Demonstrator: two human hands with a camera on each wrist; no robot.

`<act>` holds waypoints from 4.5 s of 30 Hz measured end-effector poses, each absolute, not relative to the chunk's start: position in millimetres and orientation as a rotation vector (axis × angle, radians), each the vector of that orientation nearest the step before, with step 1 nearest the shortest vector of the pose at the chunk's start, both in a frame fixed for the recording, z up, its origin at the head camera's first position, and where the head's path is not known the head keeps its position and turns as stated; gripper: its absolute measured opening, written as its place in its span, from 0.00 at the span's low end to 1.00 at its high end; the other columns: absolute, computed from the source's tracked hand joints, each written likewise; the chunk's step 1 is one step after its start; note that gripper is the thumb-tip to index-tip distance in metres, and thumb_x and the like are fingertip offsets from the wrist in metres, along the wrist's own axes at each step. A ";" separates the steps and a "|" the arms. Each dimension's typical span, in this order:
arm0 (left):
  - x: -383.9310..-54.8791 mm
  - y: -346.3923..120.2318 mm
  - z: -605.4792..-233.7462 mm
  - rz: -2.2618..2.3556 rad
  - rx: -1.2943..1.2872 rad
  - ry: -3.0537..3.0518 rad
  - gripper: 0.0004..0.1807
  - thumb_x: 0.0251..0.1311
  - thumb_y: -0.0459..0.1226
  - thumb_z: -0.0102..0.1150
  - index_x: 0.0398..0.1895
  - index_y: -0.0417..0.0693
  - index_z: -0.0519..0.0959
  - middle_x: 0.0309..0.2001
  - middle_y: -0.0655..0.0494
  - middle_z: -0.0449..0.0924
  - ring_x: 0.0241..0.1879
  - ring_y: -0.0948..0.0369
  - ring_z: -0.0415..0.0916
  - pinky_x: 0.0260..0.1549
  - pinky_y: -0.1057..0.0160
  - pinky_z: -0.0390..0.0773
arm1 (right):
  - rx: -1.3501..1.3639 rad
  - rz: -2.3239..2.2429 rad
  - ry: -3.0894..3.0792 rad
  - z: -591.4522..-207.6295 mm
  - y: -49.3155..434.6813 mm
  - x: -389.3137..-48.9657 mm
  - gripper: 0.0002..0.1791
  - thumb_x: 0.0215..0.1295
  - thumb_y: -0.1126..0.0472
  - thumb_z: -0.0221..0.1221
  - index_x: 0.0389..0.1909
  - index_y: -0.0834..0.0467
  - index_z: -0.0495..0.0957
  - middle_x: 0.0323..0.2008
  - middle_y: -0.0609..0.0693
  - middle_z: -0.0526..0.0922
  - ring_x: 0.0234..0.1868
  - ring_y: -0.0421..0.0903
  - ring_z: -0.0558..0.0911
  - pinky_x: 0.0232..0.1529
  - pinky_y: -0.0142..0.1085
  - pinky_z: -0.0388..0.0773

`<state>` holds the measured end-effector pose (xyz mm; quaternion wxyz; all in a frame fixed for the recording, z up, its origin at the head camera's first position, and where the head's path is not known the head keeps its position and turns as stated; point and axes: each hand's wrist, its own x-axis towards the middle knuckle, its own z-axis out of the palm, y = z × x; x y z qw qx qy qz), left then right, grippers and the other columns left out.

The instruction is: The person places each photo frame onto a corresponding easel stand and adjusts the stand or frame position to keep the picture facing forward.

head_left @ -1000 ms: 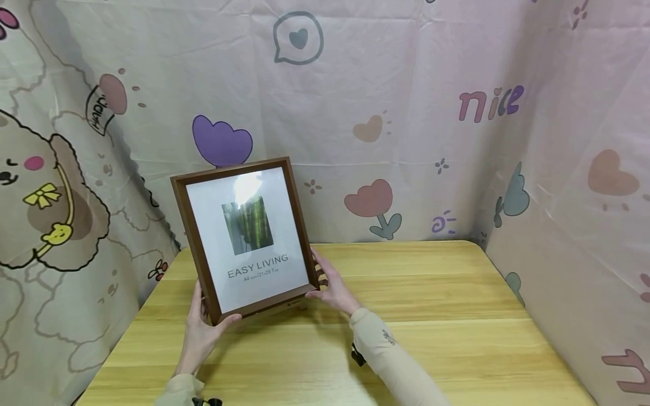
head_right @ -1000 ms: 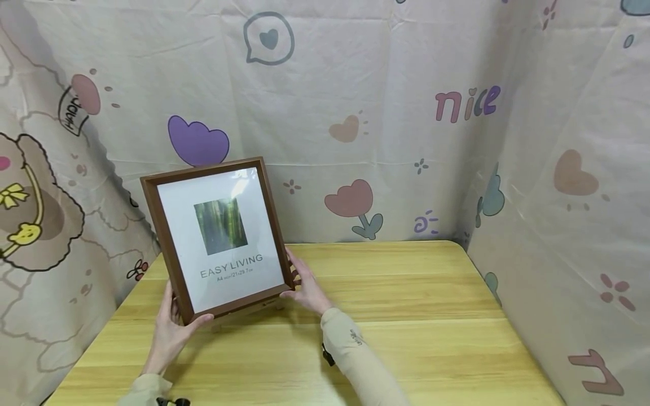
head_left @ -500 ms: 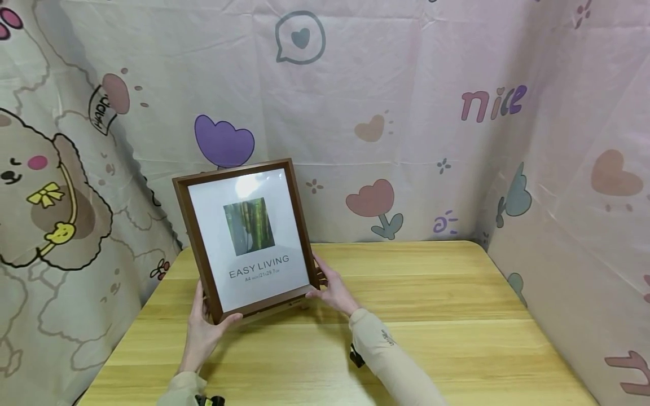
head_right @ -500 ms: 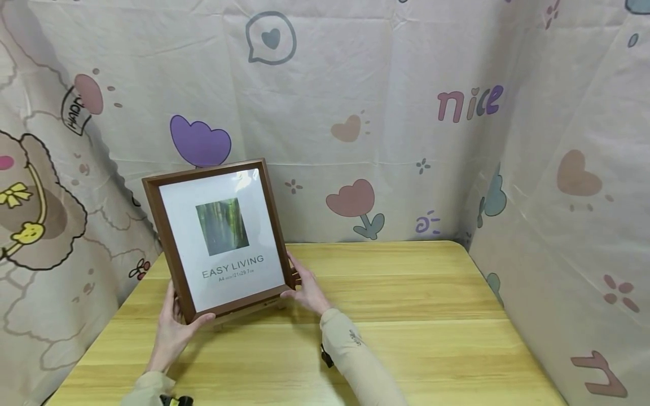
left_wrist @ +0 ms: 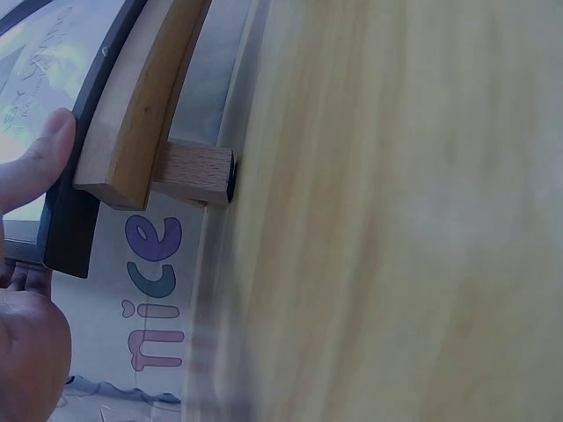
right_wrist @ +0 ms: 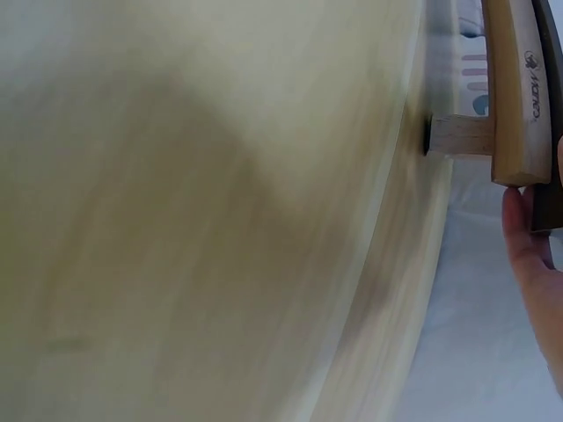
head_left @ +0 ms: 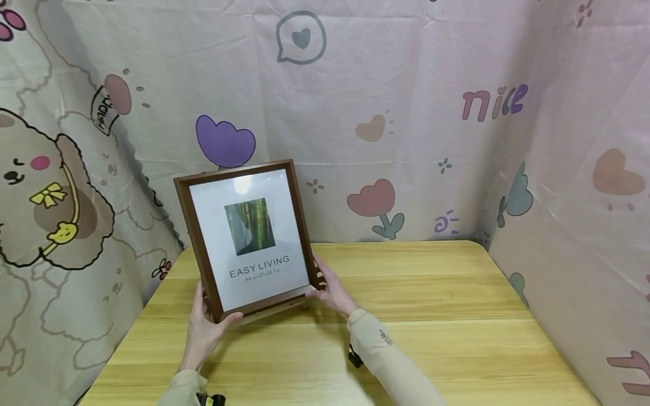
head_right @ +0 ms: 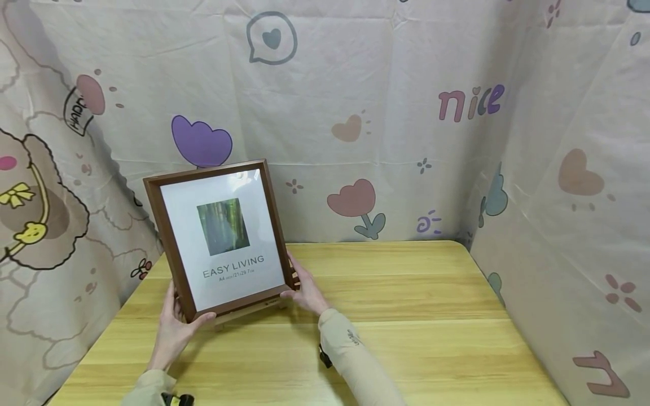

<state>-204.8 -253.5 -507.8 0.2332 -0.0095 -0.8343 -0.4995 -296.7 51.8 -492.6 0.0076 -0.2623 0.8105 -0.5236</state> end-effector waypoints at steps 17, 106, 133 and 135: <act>-203.1 -251.5 -505.3 -1.355 0.031 -2.360 0.65 0.47 0.36 0.80 0.82 0.49 0.43 0.73 0.35 0.62 0.68 0.41 0.66 0.51 0.96 0.54 | -0.793 -1.735 2.442 -500.4 48.1 -299.9 0.60 0.57 0.77 0.65 0.82 0.42 0.41 0.67 0.65 0.68 0.50 0.60 0.84 0.51 0.40 0.86; -219.8 -242.8 -510.4 -1.301 0.029 -2.589 0.59 0.58 0.50 0.71 0.83 0.66 0.38 0.63 0.28 0.74 0.55 0.35 0.79 0.55 0.36 0.79 | -0.603 -1.624 2.548 -503.7 73.8 -299.4 0.55 0.62 0.66 0.67 0.82 0.46 0.42 0.54 0.62 0.82 0.47 0.49 0.82 0.54 0.44 0.83; -230.6 -229.5 -512.4 -1.316 -0.012 -2.573 0.60 0.58 0.49 0.72 0.83 0.65 0.37 0.67 0.27 0.69 0.57 0.35 0.78 0.60 0.36 0.76 | -0.555 -1.614 2.581 -501.4 88.7 -298.1 0.55 0.62 0.65 0.67 0.82 0.49 0.43 0.59 0.65 0.79 0.52 0.56 0.82 0.61 0.54 0.80; -231.6 -228.9 -512.4 -1.316 -0.015 -2.576 0.60 0.58 0.49 0.72 0.83 0.64 0.37 0.68 0.27 0.69 0.58 0.34 0.77 0.61 0.36 0.75 | -0.552 -1.617 2.583 -500.7 89.4 -297.8 0.55 0.62 0.66 0.67 0.82 0.48 0.42 0.56 0.64 0.81 0.50 0.54 0.83 0.58 0.53 0.81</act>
